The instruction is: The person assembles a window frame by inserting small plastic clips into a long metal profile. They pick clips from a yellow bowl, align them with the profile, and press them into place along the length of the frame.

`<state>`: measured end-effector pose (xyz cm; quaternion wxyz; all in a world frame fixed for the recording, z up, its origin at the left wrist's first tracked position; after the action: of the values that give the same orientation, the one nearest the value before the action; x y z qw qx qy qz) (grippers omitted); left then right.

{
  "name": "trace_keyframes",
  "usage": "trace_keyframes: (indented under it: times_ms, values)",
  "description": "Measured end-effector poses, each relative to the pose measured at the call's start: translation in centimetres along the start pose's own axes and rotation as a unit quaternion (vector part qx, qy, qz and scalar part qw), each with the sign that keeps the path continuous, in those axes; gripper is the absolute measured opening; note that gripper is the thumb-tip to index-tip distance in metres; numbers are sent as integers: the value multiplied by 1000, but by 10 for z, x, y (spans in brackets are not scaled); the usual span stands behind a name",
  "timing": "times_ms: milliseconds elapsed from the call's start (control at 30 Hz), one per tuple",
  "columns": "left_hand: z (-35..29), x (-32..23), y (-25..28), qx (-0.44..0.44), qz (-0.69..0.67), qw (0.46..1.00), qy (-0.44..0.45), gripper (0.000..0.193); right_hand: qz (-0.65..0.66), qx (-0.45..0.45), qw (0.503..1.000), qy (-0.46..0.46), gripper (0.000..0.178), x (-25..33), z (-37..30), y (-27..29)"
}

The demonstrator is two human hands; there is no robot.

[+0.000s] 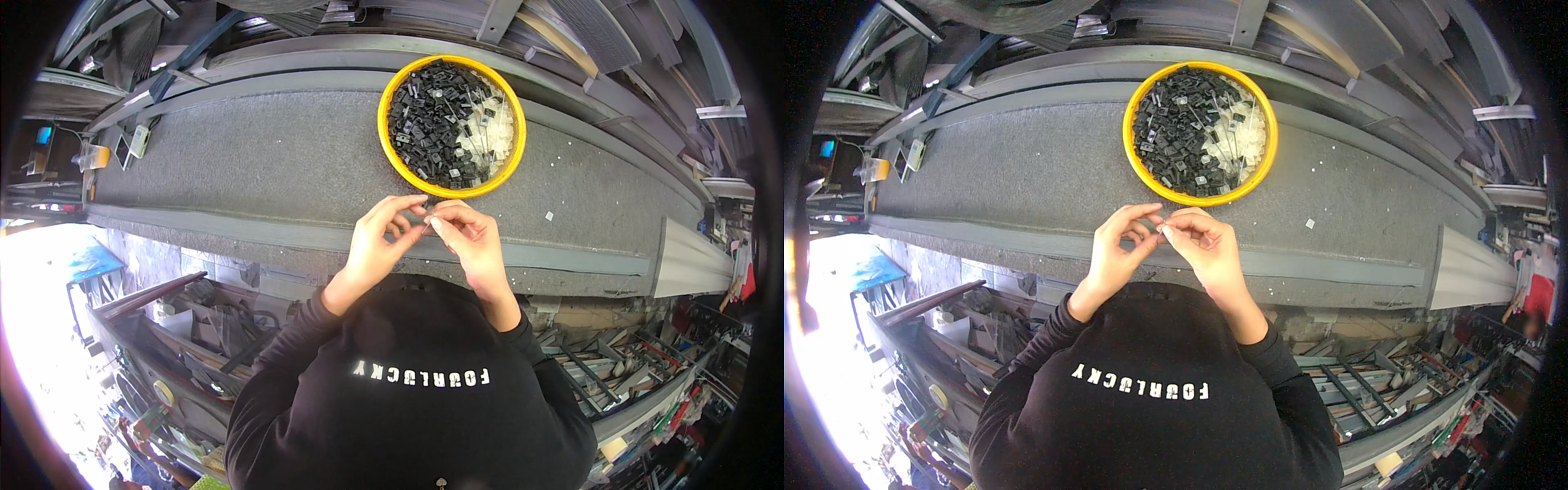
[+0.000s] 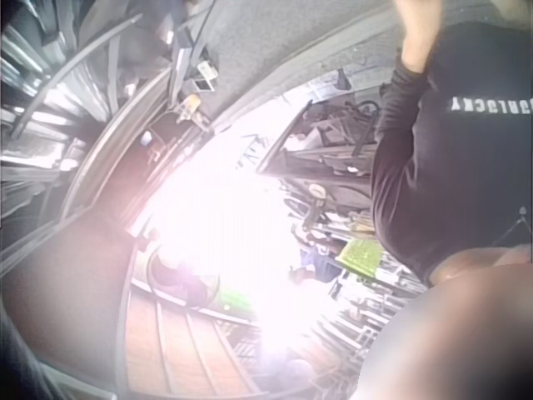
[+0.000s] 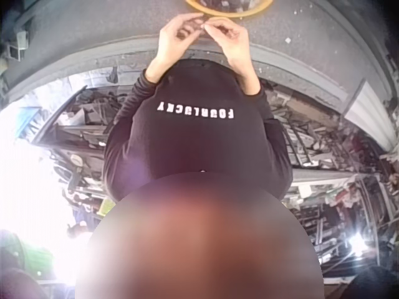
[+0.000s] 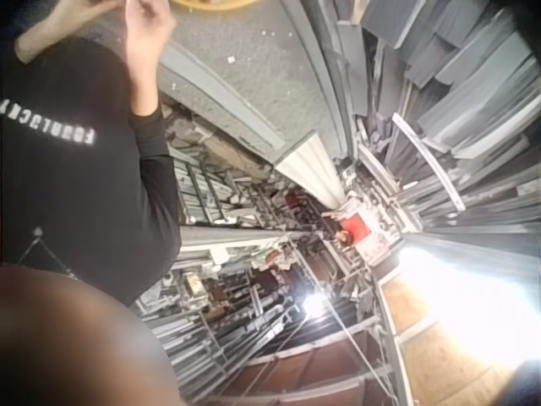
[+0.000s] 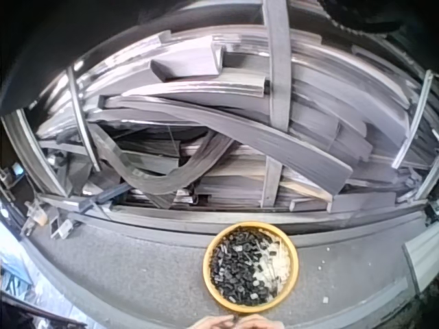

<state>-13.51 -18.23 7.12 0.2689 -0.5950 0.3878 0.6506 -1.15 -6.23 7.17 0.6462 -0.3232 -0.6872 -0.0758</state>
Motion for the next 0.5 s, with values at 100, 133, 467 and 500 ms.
trace_keyframes:
  times_ms: [100,133,467,500]
  values:
    - [2,-4,6,-23,121,966,-229,32,63,26,989,-135,11,-1,-2,3]
    - [5,-6,12,-18,185,931,-314,34,100,51,980,-165,10,-1,-3,4]
    - [1,14,37,197,34,977,-73,10,-8,70,991,-110,3,-17,-6,-9]
    - [-1,21,33,208,-102,973,12,13,-15,69,993,-92,3,-18,-7,-10]
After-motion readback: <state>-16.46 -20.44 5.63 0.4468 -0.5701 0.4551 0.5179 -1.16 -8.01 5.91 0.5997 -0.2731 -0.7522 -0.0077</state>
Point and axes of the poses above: each hand's wrist, its own z-axis towards the middle knuckle, its own y-axis out of the back of the hand, x = y × z, the point moved 1 cm from there along z, towards the middle knuckle, and after that the axes turned 2 degrees about x, right-handed, at the moved point
